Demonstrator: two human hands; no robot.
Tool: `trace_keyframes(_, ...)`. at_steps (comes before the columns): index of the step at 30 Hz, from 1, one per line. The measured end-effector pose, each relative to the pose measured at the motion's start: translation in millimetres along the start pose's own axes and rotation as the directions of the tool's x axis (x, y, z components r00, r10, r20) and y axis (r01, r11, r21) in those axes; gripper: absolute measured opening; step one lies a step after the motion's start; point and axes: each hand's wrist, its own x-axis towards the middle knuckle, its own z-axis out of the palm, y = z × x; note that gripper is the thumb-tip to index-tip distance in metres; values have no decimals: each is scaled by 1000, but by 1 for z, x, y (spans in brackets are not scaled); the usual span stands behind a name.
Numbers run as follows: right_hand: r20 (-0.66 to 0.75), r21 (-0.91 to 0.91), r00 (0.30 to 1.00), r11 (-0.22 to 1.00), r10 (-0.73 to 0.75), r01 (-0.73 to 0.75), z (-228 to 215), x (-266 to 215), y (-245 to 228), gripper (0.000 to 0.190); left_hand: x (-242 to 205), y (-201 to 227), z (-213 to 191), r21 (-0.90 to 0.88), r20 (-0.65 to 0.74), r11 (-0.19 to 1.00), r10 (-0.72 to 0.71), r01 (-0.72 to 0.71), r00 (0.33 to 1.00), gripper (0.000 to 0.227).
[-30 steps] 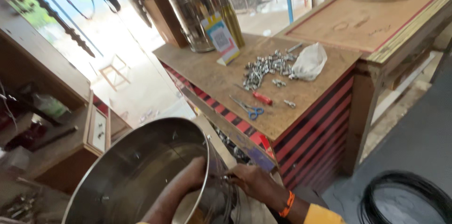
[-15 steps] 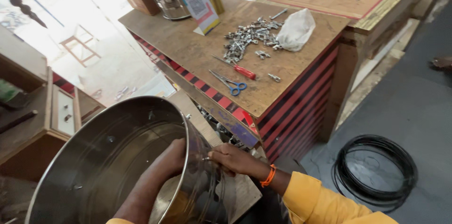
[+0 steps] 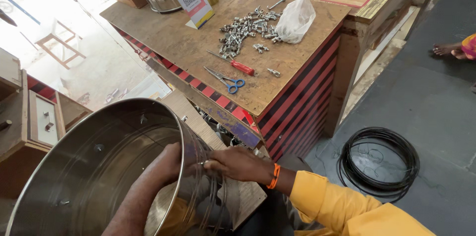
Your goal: The person inserts bolts into pre-drilled holes on the side of a large stainless steel cylindrical container. They then secure the bolts by hand-tightening nuts onto them.
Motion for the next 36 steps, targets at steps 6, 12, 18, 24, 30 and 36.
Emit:
trace_keyframes(6, -62, -209, 996, 977, -58, 44, 2, 2, 2, 37, 3, 0, 4, 32, -35, 997, -76, 77, 997, 33)
trace_keyframes(12, -189, -156, 942, 956, -277, 250, 4, -2, 12, 39, 1, -1, 3, 16, -29, 1000, -17, 17, 999, 36)
trace_keyframes(18, -76, -216, 990, 971, -116, 97, 10, 6, 16, 40, 9, -15, 9, 156, -24, 986, 60, -55, 998, 33)
trace_keyframes(24, -124, -201, 961, 955, -246, 219, 0, -3, 6, 32, 0, 0, 2, 25, -24, 996, 90, -90, 996, 41)
trace_keyframes(30, -102, -335, 955, 914, -279, 231, -2, 1, -2, 25, 5, 8, 6, 207, -30, 977, -36, 42, 999, 30)
trace_keyframes(36, -122, -341, 937, 900, -327, 269, 0, 4, 2, 24, 0, 4, 1, 237, 61, 963, 114, -125, 992, 31)
